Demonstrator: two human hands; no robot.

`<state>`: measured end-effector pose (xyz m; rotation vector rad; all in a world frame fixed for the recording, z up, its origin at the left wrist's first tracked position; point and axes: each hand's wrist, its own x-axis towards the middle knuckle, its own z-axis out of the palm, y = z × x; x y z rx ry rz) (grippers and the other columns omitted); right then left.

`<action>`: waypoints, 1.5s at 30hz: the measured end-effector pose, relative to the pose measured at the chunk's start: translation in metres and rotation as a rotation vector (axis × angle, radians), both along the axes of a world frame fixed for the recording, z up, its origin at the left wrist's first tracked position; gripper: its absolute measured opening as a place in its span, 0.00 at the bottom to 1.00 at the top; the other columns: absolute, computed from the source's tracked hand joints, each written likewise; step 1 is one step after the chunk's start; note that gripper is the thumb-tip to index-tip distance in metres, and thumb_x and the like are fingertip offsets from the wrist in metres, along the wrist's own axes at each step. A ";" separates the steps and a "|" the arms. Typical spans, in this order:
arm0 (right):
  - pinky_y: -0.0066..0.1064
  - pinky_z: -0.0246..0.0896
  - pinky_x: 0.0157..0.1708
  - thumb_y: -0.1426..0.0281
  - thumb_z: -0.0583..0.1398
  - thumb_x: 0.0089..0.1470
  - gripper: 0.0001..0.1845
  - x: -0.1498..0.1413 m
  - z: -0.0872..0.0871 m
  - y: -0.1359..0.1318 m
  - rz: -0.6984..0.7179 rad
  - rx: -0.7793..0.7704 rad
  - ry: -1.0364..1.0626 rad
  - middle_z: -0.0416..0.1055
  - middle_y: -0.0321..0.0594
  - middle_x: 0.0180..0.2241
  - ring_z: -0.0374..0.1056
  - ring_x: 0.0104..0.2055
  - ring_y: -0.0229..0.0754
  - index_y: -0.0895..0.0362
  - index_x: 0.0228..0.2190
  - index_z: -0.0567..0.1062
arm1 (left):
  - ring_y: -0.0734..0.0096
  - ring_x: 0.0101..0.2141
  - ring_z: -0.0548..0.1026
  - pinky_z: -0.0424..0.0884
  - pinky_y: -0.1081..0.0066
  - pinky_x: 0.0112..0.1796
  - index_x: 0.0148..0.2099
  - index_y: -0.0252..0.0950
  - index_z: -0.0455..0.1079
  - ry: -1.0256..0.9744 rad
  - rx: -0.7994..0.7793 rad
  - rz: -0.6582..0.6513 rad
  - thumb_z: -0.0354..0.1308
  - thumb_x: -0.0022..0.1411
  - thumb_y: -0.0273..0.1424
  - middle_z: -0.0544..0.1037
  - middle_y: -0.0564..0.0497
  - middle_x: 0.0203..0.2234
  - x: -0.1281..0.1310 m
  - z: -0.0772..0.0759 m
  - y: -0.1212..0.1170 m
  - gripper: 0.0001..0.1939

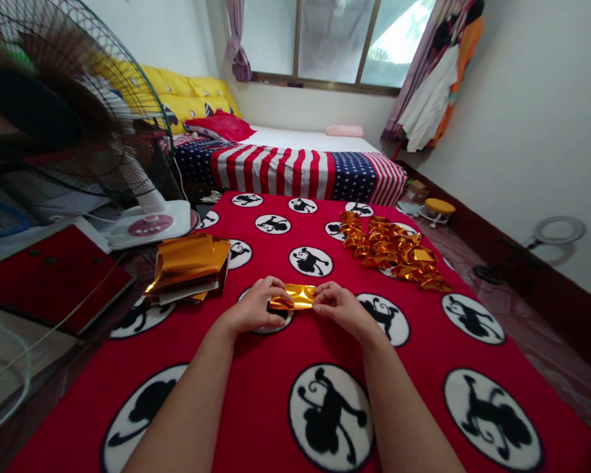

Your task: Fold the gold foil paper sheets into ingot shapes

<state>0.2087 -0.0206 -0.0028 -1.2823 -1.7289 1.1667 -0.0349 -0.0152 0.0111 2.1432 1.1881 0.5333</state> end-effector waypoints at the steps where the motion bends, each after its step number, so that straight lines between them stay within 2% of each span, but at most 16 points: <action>1: 0.33 0.62 0.43 0.70 0.64 0.42 0.04 0.000 0.000 0.000 -0.018 -0.007 0.026 0.69 0.41 0.39 0.67 0.41 0.41 0.58 0.23 0.76 | 0.61 0.50 0.67 0.60 0.63 0.56 0.43 0.44 0.77 -0.009 0.002 0.000 0.67 0.45 0.27 0.68 0.51 0.46 0.000 0.000 0.000 0.20; 5: 0.31 0.61 0.37 0.68 0.62 0.42 0.06 -0.004 -0.002 0.001 -0.095 0.004 0.082 0.70 0.39 0.33 0.67 0.35 0.39 0.59 0.22 0.73 | 0.62 0.49 0.68 0.62 0.63 0.55 0.43 0.42 0.76 -0.070 0.019 0.021 0.64 0.48 0.25 0.70 0.50 0.45 0.002 -0.002 0.001 0.18; 9: 0.28 0.58 0.29 0.65 0.62 0.43 0.09 -0.008 -0.004 0.002 -0.174 -0.024 0.102 0.69 0.35 0.24 0.63 0.26 0.36 0.58 0.25 0.73 | 0.65 0.45 0.71 0.65 0.65 0.51 0.40 0.39 0.77 -0.155 0.029 0.080 0.61 0.53 0.27 0.73 0.48 0.42 0.005 -0.009 0.005 0.10; 15: 0.27 0.60 0.28 0.66 0.66 0.37 0.13 -0.009 -0.006 0.001 -0.193 -0.082 0.140 0.72 0.36 0.25 0.66 0.26 0.37 0.58 0.27 0.73 | 0.66 0.41 0.74 0.68 0.66 0.47 0.35 0.36 0.77 -0.228 0.037 0.197 0.59 0.56 0.30 0.77 0.47 0.37 0.010 -0.022 0.014 0.07; 17: 0.27 0.60 0.28 0.65 0.65 0.39 0.12 -0.009 -0.007 0.002 -0.209 -0.060 0.131 0.72 0.36 0.24 0.65 0.26 0.37 0.58 0.26 0.73 | 0.66 0.40 0.74 0.69 0.67 0.45 0.36 0.35 0.76 -0.228 0.031 0.225 0.59 0.57 0.30 0.77 0.47 0.37 0.012 -0.023 0.014 0.07; 22: 0.26 0.55 0.23 0.61 0.61 0.44 0.12 -0.013 -0.011 0.003 -0.316 0.046 -0.045 0.70 0.35 0.21 0.63 0.24 0.36 0.57 0.24 0.74 | 0.66 0.38 0.75 0.69 0.68 0.43 0.36 0.36 0.76 -0.199 0.036 0.275 0.59 0.56 0.31 0.78 0.48 0.35 0.014 -0.020 0.012 0.07; 33: 0.26 0.54 0.23 0.62 0.61 0.44 0.10 -0.014 -0.013 0.003 -0.342 0.057 -0.164 0.69 0.34 0.20 0.62 0.22 0.36 0.56 0.25 0.75 | 0.66 0.38 0.75 0.69 0.68 0.43 0.35 0.37 0.78 -0.232 0.028 0.273 0.60 0.57 0.36 0.78 0.48 0.35 0.014 -0.023 0.013 0.10; 38: 0.26 0.54 0.23 0.61 0.62 0.43 0.10 -0.014 -0.016 0.004 -0.336 0.067 -0.157 0.68 0.33 0.20 0.62 0.22 0.36 0.56 0.26 0.76 | 0.67 0.39 0.75 0.69 0.69 0.43 0.33 0.38 0.80 -0.253 0.016 0.229 0.60 0.56 0.34 0.77 0.48 0.36 0.014 -0.024 0.012 0.08; 41: 0.26 0.54 0.24 0.62 0.63 0.42 0.10 -0.014 -0.015 0.003 -0.321 0.073 -0.180 0.69 0.33 0.21 0.62 0.23 0.36 0.55 0.24 0.76 | 0.67 0.38 0.75 0.70 0.68 0.43 0.32 0.39 0.80 -0.255 0.010 0.221 0.63 0.53 0.35 0.76 0.48 0.36 0.013 -0.023 0.011 0.07; 45: 0.27 0.54 0.26 0.63 0.64 0.42 0.08 -0.015 -0.013 0.002 -0.319 0.079 -0.277 0.70 0.34 0.24 0.63 0.26 0.37 0.55 0.23 0.75 | 0.65 0.39 0.75 0.71 0.67 0.43 0.29 0.37 0.79 -0.281 -0.060 0.191 0.66 0.48 0.34 0.76 0.47 0.37 0.009 -0.014 0.009 0.06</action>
